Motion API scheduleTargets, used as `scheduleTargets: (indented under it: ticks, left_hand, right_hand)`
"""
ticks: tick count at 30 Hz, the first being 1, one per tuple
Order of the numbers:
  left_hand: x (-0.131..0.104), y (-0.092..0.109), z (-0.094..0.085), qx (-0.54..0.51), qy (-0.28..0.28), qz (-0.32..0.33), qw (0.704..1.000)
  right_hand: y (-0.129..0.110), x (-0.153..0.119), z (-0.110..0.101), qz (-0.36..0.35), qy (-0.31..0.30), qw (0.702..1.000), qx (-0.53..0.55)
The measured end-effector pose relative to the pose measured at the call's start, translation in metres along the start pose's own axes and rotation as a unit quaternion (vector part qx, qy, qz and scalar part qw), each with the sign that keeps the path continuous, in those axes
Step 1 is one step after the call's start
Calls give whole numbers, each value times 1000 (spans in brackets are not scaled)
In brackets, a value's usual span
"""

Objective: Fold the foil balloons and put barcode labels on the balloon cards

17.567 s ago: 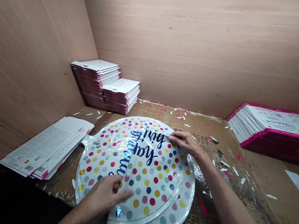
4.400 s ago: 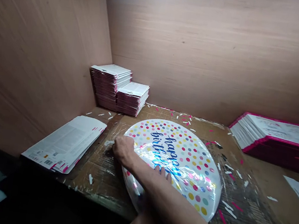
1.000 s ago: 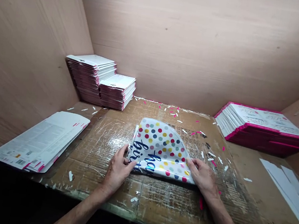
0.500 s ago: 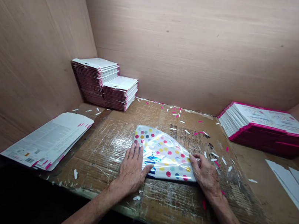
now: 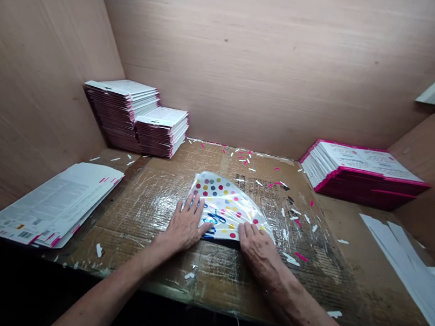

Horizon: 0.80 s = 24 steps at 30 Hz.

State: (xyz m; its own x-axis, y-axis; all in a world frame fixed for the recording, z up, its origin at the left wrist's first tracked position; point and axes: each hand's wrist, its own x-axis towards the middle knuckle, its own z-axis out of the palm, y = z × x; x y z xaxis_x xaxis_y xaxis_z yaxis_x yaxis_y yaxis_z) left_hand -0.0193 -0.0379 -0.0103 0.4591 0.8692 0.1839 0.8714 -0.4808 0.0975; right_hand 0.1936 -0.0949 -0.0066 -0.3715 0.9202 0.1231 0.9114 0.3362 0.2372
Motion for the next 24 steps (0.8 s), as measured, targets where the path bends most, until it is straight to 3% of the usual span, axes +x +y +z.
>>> scheduleTargets:
  ticks: [3,6,9,12,15,19,24]
  left_hand:
    - [-6,12,-22,-14,20,64,998]
    - [-32,28,-29,-39,11,193,980]
    - [-58,25,-20,-42,-4,228,973]
    - [-76,1,-15,-54,20,255,965]
    - [-95,-21,-23,-82,23,303,949]
    - [-124,-24,-29,-56,22,278,959]
    - [-154,-18,-8,-18,124,205,971]
  right_hand:
    - [-25,-7,-6,62,-4,998,-14]
    - [-50,-20,-24,86,-28,996,17]
    - [-52,-41,-44,-45,-15,988,146]
    - [-32,-65,-52,-205,15,948,244]
    - [-18,-76,-41,-231,22,944,236]
    - [-28,-72,-16,-246,29,951,185]
    - [-40,-68,-4,-307,5,932,190]
